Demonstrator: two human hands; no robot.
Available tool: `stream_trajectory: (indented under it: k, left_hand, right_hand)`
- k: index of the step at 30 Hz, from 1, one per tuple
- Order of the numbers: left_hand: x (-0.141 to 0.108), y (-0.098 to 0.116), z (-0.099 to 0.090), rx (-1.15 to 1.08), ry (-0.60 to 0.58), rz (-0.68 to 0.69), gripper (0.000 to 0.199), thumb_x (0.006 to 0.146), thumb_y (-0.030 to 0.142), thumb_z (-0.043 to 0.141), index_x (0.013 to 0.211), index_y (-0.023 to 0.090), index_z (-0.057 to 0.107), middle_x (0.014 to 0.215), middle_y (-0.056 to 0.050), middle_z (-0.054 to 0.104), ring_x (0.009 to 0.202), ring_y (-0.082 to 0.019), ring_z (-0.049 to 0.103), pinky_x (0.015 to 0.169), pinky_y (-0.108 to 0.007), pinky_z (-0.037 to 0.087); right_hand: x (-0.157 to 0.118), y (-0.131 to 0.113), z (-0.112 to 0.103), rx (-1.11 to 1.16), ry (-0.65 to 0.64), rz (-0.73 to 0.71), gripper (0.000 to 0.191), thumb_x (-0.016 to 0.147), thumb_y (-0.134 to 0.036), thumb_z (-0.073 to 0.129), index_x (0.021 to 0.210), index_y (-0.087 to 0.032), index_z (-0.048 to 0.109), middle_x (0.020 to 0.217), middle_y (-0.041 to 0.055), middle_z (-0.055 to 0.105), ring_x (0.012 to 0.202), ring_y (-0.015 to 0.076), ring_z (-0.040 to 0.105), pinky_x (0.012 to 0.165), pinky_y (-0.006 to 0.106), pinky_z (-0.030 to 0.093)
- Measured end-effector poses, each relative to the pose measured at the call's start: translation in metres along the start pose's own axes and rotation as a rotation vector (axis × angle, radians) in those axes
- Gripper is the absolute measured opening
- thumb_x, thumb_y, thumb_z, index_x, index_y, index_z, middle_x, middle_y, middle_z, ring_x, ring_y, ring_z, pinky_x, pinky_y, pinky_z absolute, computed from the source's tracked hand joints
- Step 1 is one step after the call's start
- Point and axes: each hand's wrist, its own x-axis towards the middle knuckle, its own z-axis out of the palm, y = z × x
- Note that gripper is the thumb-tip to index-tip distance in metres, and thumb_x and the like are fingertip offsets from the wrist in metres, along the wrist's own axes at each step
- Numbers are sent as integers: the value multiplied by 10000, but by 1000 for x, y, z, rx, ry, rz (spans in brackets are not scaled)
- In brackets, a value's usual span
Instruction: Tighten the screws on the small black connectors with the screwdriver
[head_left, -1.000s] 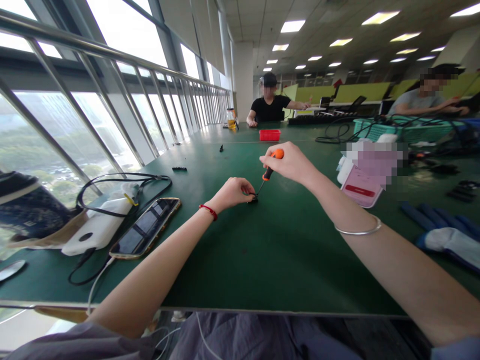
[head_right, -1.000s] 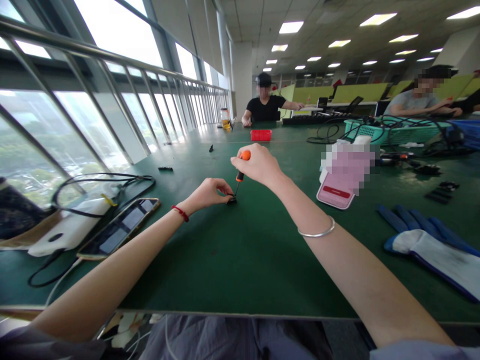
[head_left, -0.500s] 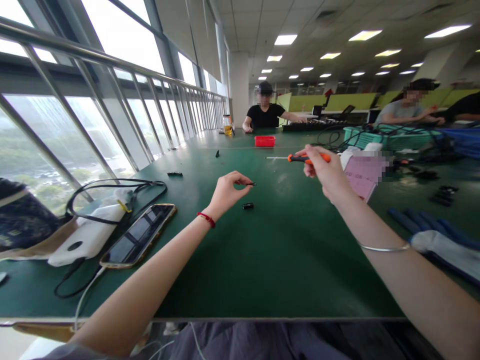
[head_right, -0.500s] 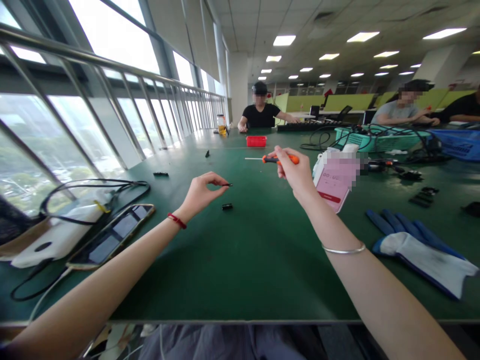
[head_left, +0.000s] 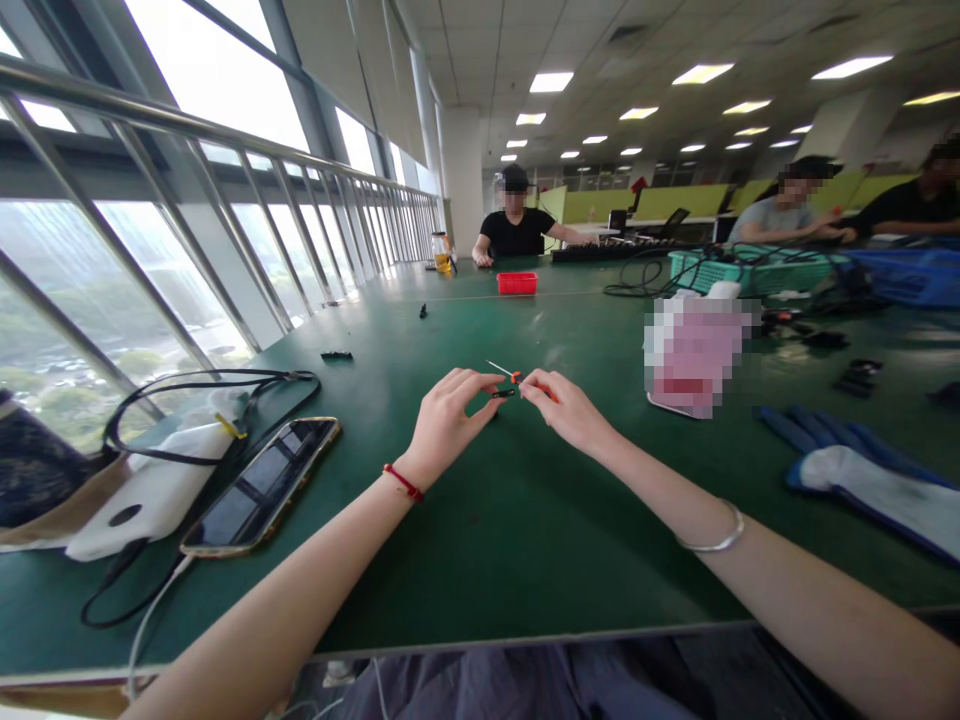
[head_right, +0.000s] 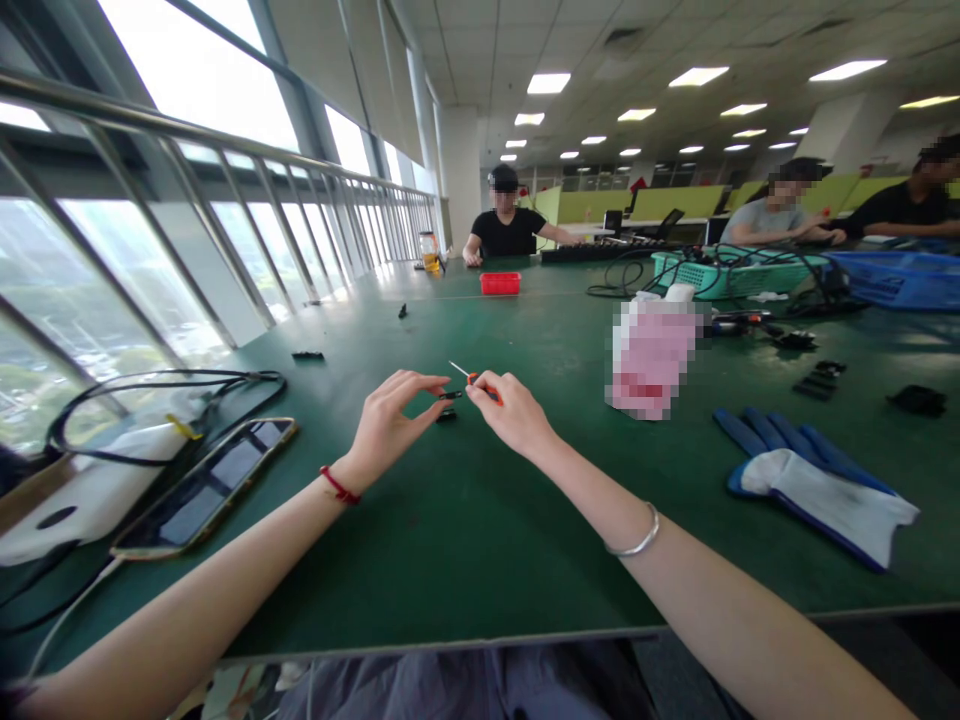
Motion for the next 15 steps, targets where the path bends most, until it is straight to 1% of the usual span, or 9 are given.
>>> stream_trajectory:
  k: [3,9,12,15]
  left_hand:
    - [0,4,2,1,-20,7,182,842,259,543,1001,179,582,835,-25,644,794,-144,571,735,-270,458]
    - [-4,3,7,30,-77,22,158,855,260,521,962,175,599,859,-41,654,808,-152,574,721,-273,466]
    - [-5,1,8,43,-109,36,152,853,250,519,948,175,611,868,-45,660,811,-154,574,721,-276,472]
    - [-5,1,8,57,-125,26,143,841,231,527,917,178,637,868,-49,657,805,-156,570,711,-276,475]
  right_hand:
    - [0,1,0,-8,-44,-14,299,866,-416,354,774,-215,555,738,-9,462,691,130,501,640,245,372]
    - [1,7,4,-73,-104,-92,232,832,-339,439,702,-197,567,730,-2,512,714,134,503,682,255,364]
    - [1,11,8,-39,-110,-93,238,826,-329,448,679,-190,574,698,-4,512,691,130,499,682,258,364]
    - [2,13,12,-22,-96,-102,219,812,-308,462,671,-187,578,705,-1,518,709,134,510,701,264,370]
